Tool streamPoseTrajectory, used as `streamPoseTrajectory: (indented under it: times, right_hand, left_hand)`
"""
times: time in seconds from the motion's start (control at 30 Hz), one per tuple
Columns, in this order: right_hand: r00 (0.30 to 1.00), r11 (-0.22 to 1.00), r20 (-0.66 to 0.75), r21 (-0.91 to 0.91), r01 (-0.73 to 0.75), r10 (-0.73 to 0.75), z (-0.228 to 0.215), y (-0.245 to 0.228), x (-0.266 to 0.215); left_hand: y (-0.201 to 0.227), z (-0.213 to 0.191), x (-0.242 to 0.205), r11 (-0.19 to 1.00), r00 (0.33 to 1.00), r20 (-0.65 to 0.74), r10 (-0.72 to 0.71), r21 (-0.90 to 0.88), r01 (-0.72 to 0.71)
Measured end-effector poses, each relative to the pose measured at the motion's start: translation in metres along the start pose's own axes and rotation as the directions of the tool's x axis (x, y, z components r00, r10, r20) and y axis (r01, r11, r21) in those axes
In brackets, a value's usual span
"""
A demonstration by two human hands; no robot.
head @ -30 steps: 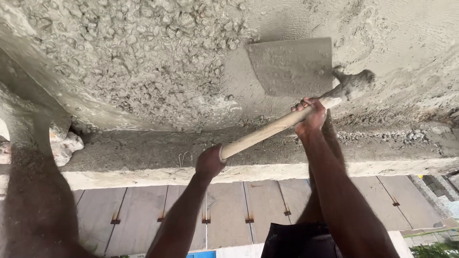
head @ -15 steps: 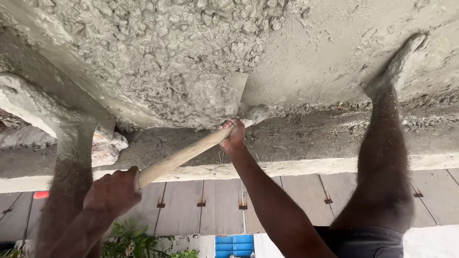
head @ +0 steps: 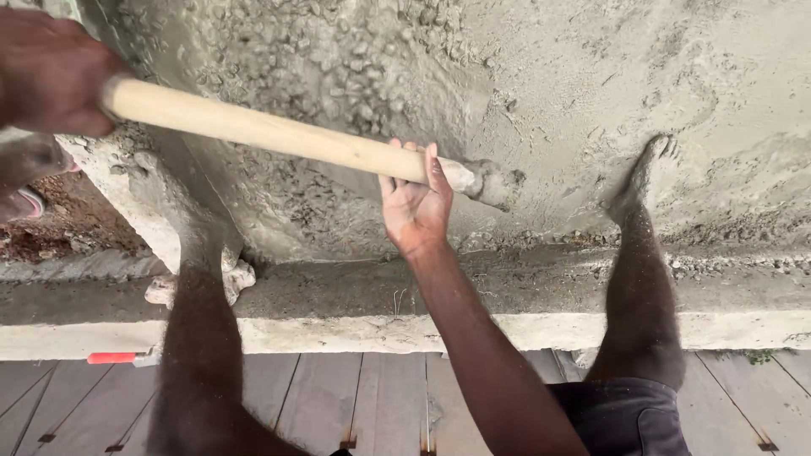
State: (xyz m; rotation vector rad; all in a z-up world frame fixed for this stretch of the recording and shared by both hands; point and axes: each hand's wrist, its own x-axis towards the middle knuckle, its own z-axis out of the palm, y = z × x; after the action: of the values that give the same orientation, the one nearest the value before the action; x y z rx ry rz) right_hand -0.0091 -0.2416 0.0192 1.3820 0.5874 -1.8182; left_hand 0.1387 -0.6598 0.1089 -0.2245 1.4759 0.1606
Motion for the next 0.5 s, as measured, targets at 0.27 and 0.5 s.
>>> streamPoseTrajectory:
  times: [0.27, 0.5]
  right_hand:
    - [0.836, 0.879, -0.457, -0.474, 0.061, -0.304, -0.134, -0.181, 0.018]
    - [0.830, 0.695, -0.397, -0.719, -0.015, -0.392, -0.234, -0.293, 0.015]
  left_hand:
    - [0.307, 0.088, 0.031, 0.843, 0.941, -0.146, 0.306, -0.416, -0.339]
    - [0.526, 0.192, 0.043, 0.456, 0.945, -0.147, 0.293, -0.847, -0.274]
